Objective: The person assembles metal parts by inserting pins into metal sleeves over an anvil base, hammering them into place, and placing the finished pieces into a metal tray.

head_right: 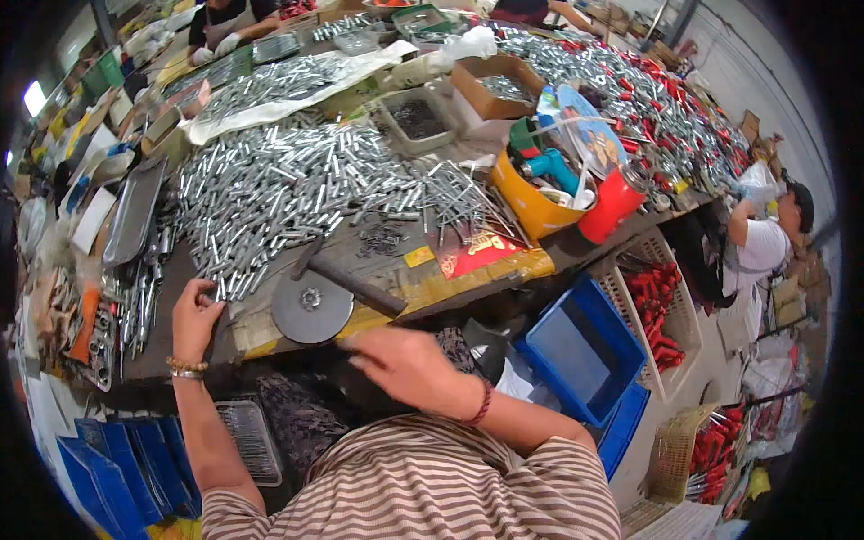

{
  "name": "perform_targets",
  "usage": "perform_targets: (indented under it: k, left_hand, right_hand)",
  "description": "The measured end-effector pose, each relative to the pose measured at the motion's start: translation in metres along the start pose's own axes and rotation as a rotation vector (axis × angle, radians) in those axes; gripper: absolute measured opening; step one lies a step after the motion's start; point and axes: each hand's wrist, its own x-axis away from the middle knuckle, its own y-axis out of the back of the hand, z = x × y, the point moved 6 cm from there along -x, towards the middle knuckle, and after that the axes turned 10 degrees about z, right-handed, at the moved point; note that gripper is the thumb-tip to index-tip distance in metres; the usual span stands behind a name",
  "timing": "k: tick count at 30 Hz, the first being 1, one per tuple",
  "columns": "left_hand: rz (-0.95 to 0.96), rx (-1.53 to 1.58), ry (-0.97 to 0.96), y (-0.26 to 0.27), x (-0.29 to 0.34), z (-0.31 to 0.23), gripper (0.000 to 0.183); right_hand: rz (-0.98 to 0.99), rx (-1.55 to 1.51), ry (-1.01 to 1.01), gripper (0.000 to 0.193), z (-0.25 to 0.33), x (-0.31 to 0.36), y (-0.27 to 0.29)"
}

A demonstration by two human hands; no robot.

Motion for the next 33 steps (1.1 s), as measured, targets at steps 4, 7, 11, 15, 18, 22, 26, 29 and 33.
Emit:
perform_targets:
  k: [4,7,11,15,18,22,26,29,33]
  left_hand:
    - [-0.047,0.187,0.107,0.003,0.012,0.005,0.036]
    - [-0.086,0.586,0.142,0.0,0.032,-0.009,0.034]
    - [0.038,0.91,0.1,-0.033,0.045,-0.047,0.03]
    - [0.158,0.844,0.084,-0.065,0.055,-0.067,0.023]
    - [0.194,0.756,0.02,-0.087,0.056,-0.084,0.019]
    - [0.092,0.456,-0.125,-0.102,0.058,-0.097,0.014]
    - [0.01,0.164,-0.209,-0.096,0.063,-0.11,0.014]
    - [-0.094,-0.074,-0.387,-0.085,0.066,-0.119,0.015]
    - [-0.073,-0.027,-0.303,-0.088,0.068,-0.109,0.015]
  right_hand:
    - [-0.318,0.366,-0.165,0.019,-0.048,0.0,0.074]
    - [-0.401,0.7,-0.123,0.017,-0.083,-0.014,0.105]
    - [-0.264,0.928,-0.019,0.014,-0.11,-0.03,0.108]
    - [-0.228,0.948,0.076,0.013,-0.115,-0.033,0.111]
    - [-0.36,0.735,0.112,0.014,-0.098,-0.03,0.114]
    - [-0.421,0.098,-0.149,0.013,-0.065,-0.024,0.092]
    - [-0.196,-0.319,-0.154,0.013,-0.042,-0.032,0.031]
    - [-0.096,-0.092,-0.005,0.013,-0.029,-0.043,0.013]
    - [0.0,0.198,0.084,0.008,-0.015,-0.048,0.004]
